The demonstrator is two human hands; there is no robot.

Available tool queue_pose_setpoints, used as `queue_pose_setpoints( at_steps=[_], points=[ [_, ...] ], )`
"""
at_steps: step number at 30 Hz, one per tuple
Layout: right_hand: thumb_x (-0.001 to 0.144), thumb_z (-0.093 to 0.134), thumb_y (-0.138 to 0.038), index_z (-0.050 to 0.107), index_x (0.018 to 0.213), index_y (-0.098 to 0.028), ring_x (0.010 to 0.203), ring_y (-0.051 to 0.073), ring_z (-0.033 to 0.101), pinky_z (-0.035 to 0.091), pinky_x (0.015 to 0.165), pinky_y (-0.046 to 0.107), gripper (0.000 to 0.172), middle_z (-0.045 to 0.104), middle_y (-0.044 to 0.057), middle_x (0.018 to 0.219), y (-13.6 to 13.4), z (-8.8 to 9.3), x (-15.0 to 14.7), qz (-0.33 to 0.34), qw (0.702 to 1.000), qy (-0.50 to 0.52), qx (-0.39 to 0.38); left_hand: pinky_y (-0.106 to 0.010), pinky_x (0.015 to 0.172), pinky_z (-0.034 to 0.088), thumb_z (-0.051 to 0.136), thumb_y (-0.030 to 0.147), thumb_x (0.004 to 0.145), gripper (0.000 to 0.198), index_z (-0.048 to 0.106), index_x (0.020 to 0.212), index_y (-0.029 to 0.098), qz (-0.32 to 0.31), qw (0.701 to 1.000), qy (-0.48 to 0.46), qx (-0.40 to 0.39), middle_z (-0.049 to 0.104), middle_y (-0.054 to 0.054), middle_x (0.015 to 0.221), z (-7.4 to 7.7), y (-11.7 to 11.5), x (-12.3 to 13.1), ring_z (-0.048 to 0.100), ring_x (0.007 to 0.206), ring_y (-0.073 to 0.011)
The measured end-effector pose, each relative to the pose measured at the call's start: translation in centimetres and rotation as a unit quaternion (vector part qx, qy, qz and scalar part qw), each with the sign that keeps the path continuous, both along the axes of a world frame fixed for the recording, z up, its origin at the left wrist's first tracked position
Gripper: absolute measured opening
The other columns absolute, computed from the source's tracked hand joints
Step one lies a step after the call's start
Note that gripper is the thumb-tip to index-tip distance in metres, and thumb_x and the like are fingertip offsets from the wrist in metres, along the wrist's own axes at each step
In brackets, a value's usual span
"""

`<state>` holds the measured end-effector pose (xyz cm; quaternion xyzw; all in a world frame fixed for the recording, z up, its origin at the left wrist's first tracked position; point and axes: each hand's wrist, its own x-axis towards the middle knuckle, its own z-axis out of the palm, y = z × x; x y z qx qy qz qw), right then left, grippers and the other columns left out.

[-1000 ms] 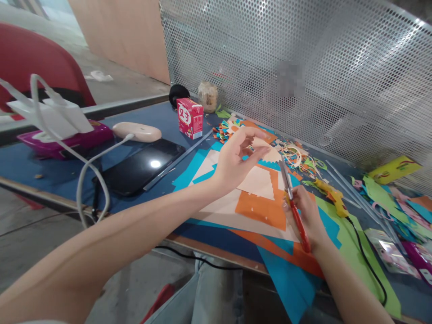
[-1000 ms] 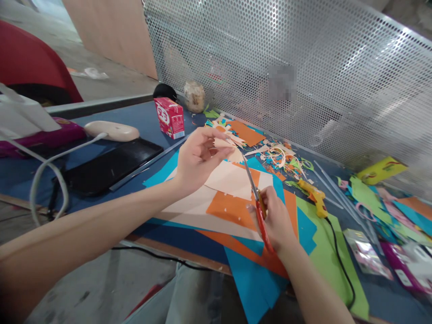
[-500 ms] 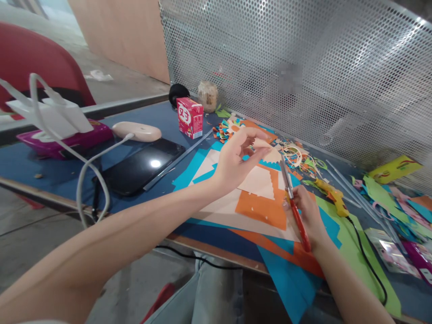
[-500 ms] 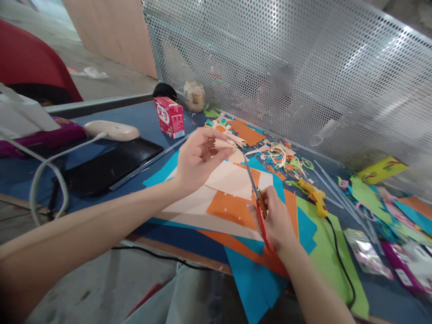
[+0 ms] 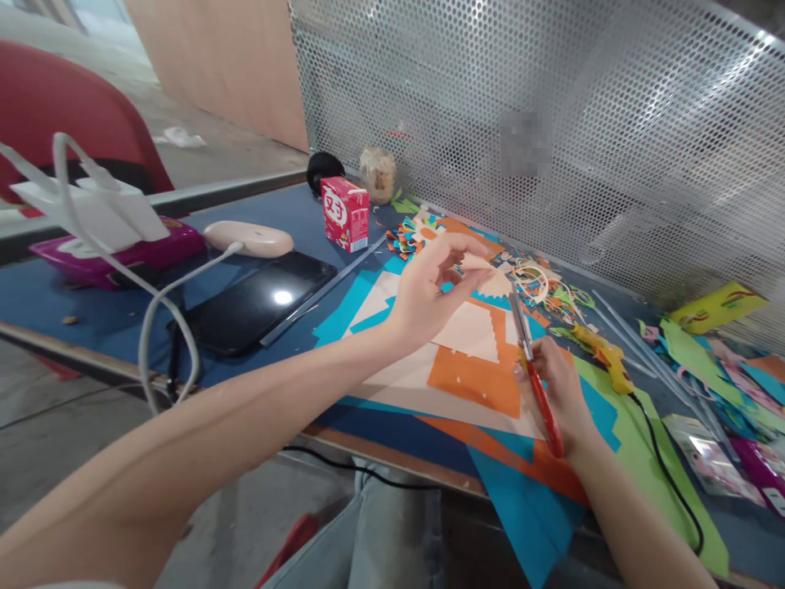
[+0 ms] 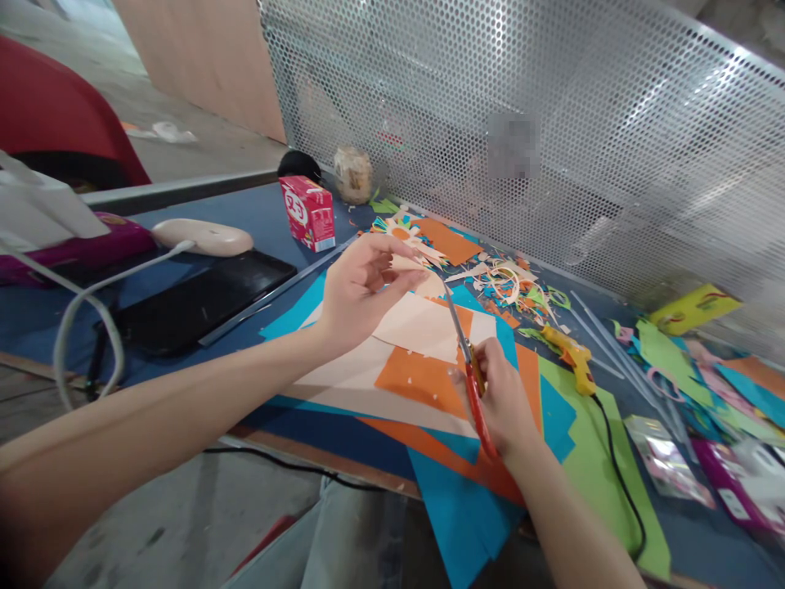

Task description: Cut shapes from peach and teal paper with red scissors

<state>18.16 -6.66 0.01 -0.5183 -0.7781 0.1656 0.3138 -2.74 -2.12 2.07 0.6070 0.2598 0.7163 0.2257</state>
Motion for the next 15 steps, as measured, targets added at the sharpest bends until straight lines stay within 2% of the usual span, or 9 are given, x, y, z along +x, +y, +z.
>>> queue_pose_setpoints(
  at_steps=[15],
  points=[
    [0.083, 0.055, -0.036, 0.039, 0.081, -0.025, 0.048, 0.012, 0.046, 0.035, 0.047, 0.024, 0.019, 0.048, -0.006, 0.061, 0.09, -0.38, 0.25, 0.01, 1.0, -0.003, 0.015, -0.019, 0.057, 0.048, 0.064, 0.012, 0.08, 0.016, 0.055, 0.091, 0.019, -0.003, 0.999, -0.002, 0.038, 0.066, -0.002, 0.091, -0.19, 0.29, 0.0, 0.067, 0.08, -0.0105]
  ],
)
